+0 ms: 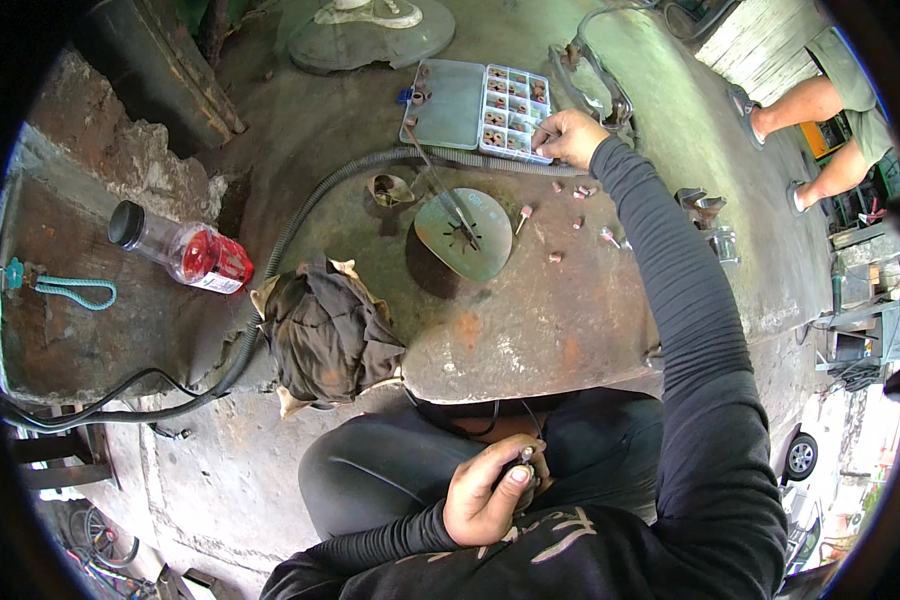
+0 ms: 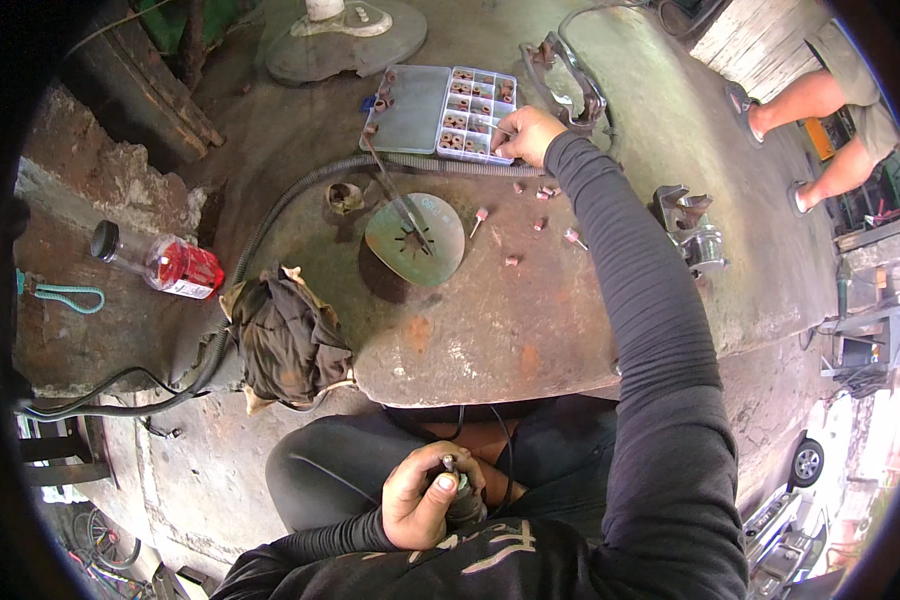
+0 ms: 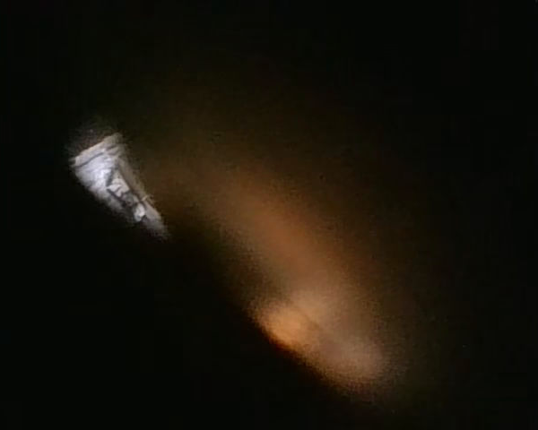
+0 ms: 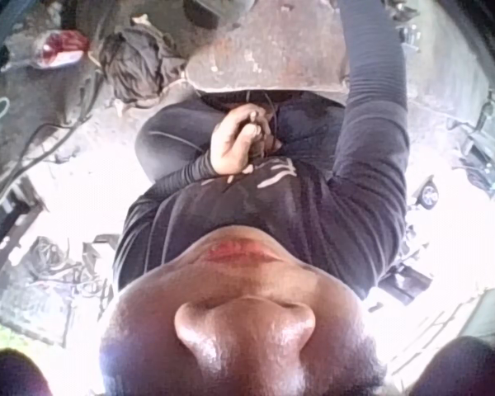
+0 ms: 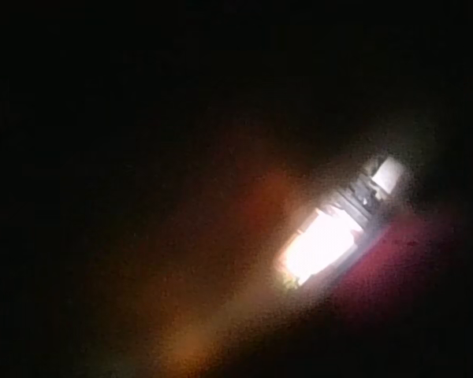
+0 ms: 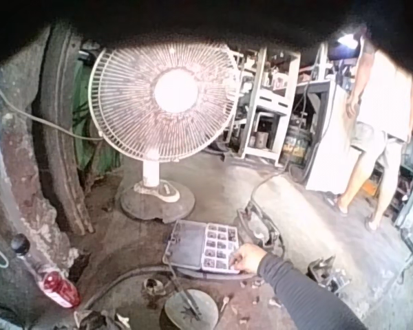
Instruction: The person sits on the floor and uses a metal rod to scrape the inside of a curved metal part. They then use a rotary tool with a small bit to work on the same part and a small metal piece. The person switches between tools and objects while seated.
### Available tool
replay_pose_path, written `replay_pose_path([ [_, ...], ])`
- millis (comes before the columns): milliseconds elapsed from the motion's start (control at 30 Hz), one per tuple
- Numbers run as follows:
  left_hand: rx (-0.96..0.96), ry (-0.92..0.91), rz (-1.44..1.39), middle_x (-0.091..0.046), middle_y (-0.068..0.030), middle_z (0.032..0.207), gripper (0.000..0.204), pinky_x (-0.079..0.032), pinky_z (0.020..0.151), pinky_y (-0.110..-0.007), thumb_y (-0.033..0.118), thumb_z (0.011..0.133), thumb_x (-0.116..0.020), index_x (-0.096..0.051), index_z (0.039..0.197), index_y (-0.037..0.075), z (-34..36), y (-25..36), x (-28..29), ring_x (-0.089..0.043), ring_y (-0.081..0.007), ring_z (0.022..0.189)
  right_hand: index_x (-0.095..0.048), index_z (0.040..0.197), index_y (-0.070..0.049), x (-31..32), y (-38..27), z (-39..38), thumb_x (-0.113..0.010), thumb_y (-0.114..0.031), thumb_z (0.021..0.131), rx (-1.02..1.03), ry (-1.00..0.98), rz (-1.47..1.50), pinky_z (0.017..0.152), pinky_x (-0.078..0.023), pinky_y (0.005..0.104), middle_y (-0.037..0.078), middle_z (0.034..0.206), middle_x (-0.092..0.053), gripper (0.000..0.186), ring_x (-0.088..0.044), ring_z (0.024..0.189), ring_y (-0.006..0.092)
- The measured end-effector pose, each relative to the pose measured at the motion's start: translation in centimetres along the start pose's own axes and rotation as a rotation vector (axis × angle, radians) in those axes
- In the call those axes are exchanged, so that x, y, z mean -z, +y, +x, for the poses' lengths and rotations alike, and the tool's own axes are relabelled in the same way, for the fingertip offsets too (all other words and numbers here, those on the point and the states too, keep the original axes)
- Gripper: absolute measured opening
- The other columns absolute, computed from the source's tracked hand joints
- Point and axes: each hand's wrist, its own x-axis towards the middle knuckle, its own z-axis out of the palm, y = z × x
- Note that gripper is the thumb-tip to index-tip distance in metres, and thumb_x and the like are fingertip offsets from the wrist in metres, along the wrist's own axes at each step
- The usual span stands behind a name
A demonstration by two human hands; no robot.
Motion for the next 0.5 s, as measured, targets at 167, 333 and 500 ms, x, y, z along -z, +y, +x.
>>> replay_pose_path([
  [167, -0.003, -0.014, 0.010, -0.059, -0.0081, 0.084, 0.026, -0.043, 0.056, -0.021, 0.009, 0.097, -0.044, -0.048, 0.120, -0.003, 0.1, 0.0, 0.1, -0.050, -0.0070, 0.060, -0.071, 0.086, -0.004, -0.3, 0.5, 0.5, -0.072, -0.008, 0.073, -0.017, -0.013, 0.064, 0.069, -0.047, 0.0275, 0.005, 0.075, -0.068, 0.014, -0.060, 0.070, 0.0116],
  [333, -0.006, 0.003, 0.017, -0.059, -0.0082, 0.083, 0.026, -0.043, 0.056, -0.021, 0.009, 0.097, -0.044, -0.048, 0.119, -0.003, 0.1, 0.1, 0.0, -0.051, -0.0073, 0.061, -0.070, 0.083, -0.003, -0.8, 1.1, 1.6, -0.072, -0.010, 0.073, 0.014, 0.014, 0.023, 0.068, -0.047, 0.0286, 0.005, 0.074, -0.068, 0.013, -0.059, 0.068, 0.0120],
  [500, -0.016, 0.008, 0.019, -0.059, -0.0068, 0.085, 0.025, -0.043, 0.056, -0.021, 0.009, 0.097, -0.044, -0.049, 0.119, -0.002, 0.3, 0.1, 0.0, -0.051, -0.0072, 0.061, -0.070, 0.084, -0.003, -0.6, 0.3, 0.9, -0.070, -0.012, 0.075, 0.033, 0.099, 0.048, 0.068, -0.047, 0.0288, 0.005, 0.075, -0.067, 0.012, -0.058, 0.067, 0.0130],
])
